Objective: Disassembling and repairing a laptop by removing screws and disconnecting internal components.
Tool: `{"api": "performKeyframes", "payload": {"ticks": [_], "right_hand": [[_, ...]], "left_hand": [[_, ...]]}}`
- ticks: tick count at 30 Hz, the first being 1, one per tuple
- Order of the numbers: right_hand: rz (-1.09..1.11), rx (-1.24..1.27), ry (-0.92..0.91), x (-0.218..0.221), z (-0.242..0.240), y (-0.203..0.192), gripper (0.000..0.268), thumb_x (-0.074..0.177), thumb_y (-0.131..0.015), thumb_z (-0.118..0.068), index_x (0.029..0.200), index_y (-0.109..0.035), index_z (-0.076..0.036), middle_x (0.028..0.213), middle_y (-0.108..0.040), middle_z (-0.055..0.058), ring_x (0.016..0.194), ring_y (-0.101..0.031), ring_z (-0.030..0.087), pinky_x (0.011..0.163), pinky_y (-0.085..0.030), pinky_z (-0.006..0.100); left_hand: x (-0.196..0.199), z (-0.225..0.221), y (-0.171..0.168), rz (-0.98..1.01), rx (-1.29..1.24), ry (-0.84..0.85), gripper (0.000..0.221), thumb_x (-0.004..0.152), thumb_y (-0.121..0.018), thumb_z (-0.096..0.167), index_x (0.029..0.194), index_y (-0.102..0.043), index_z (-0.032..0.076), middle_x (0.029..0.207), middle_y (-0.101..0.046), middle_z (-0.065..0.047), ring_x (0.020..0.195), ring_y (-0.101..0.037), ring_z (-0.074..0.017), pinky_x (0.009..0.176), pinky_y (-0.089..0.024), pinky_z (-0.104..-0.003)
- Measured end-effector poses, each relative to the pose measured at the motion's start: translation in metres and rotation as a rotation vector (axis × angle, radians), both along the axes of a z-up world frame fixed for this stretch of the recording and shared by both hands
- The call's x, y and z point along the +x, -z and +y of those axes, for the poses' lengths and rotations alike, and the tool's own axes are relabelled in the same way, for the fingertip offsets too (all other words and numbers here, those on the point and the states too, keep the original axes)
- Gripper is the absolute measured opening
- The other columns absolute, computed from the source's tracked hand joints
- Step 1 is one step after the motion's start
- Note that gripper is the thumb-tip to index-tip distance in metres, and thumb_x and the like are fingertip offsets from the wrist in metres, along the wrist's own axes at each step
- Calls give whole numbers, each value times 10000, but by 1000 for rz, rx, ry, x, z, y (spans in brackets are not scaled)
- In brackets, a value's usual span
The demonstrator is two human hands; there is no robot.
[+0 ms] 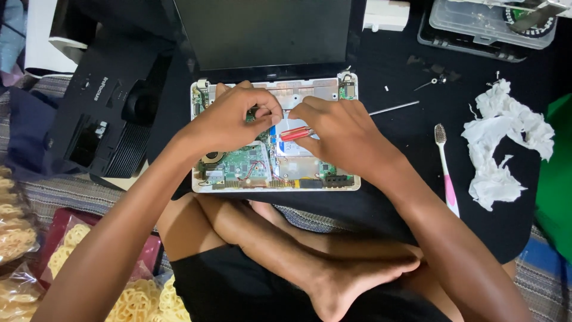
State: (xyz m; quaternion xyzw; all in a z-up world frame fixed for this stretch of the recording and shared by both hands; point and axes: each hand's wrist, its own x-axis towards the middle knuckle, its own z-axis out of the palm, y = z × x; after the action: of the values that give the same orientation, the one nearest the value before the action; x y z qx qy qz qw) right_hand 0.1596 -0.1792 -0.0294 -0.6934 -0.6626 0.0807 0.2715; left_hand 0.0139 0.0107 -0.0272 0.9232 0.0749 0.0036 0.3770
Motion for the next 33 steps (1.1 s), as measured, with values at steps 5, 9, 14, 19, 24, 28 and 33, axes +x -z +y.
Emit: {"api": "performKeyframes", "payload": {"ticks": [5, 9, 14, 19, 24, 28, 33], "right_hand": [[-47, 23, -47, 3, 0, 0, 325, 816, -848, -47, 1124, -745, -43, 804, -711, 130, 600, -693, 319, 576, -532, 403], [-75, 16, -33, 6, -3, -2, 319, 800, -854, -44, 1100, -745, -56, 804, -706, 110, 596, -684, 329, 582, -521, 425], [-64, 10, -21, 7, -4, 0, 316, 790, -868, -55, 1086, -757, -69, 761, -675, 69, 556, -650, 304, 573, -493, 404], [-36, 31, -8, 6, -4, -1, 322, 789, -869, -61, 1089, -751, -83, 787, -681, 72, 598, -668, 310, 590, -508, 409], [33, 107, 45, 8, -5, -4, 313, 812, -872, -71, 1106, -768, -96, 836, -681, 71, 636, -672, 303, 610, -520, 401], [35, 169, 94, 8, -4, -2, 249, 846, -859, -105, 1084, -790, -122, 846, -661, 45, 615, -650, 285, 605, -525, 392], [-29, 179, 126, 0, -3, -6, 303, 820, -893, -183, 1094, -781, -121, 804, -638, 34, 624, -663, 281, 598, -529, 388]], "left_hand": [[-1, 2, 10, -26, -4, -18, 128, 947, -656, 49, 917, -728, 150, 724, -526, 16, 857, -530, -211, 901, -282, -428], [-2, -6, 5, -38, -24, -56, 116, 946, -665, 67, 943, -738, 157, 717, -543, 25, 842, -529, -194, 894, -283, -413], [-3, -4, 1, -65, -35, -40, 134, 953, -660, 62, 1010, -753, 140, 736, -597, 0, 832, -533, -203, 903, -297, -414], [-14, -8, -17, -203, -185, -58, 304, 991, -637, 32, 1291, -665, 71, 960, -692, -118, 907, -591, -254, 916, -422, -445], [-37, -21, -12, -295, 98, -34, 363, 912, -688, -18, 1266, -683, 60, 1057, -648, -121, 1051, -558, -314, 934, -404, -466], [-49, -29, 8, -325, 236, -40, 339, 907, -705, 36, 1243, -695, 76, 1231, -636, -119, 1208, -513, -328, 995, -364, -474], [-53, -28, 28, -365, 216, -96, 364, 905, -717, 75, 1266, -673, 99, 1266, -633, -86, 1250, -518, -317, 1034, -355, -479]]}}
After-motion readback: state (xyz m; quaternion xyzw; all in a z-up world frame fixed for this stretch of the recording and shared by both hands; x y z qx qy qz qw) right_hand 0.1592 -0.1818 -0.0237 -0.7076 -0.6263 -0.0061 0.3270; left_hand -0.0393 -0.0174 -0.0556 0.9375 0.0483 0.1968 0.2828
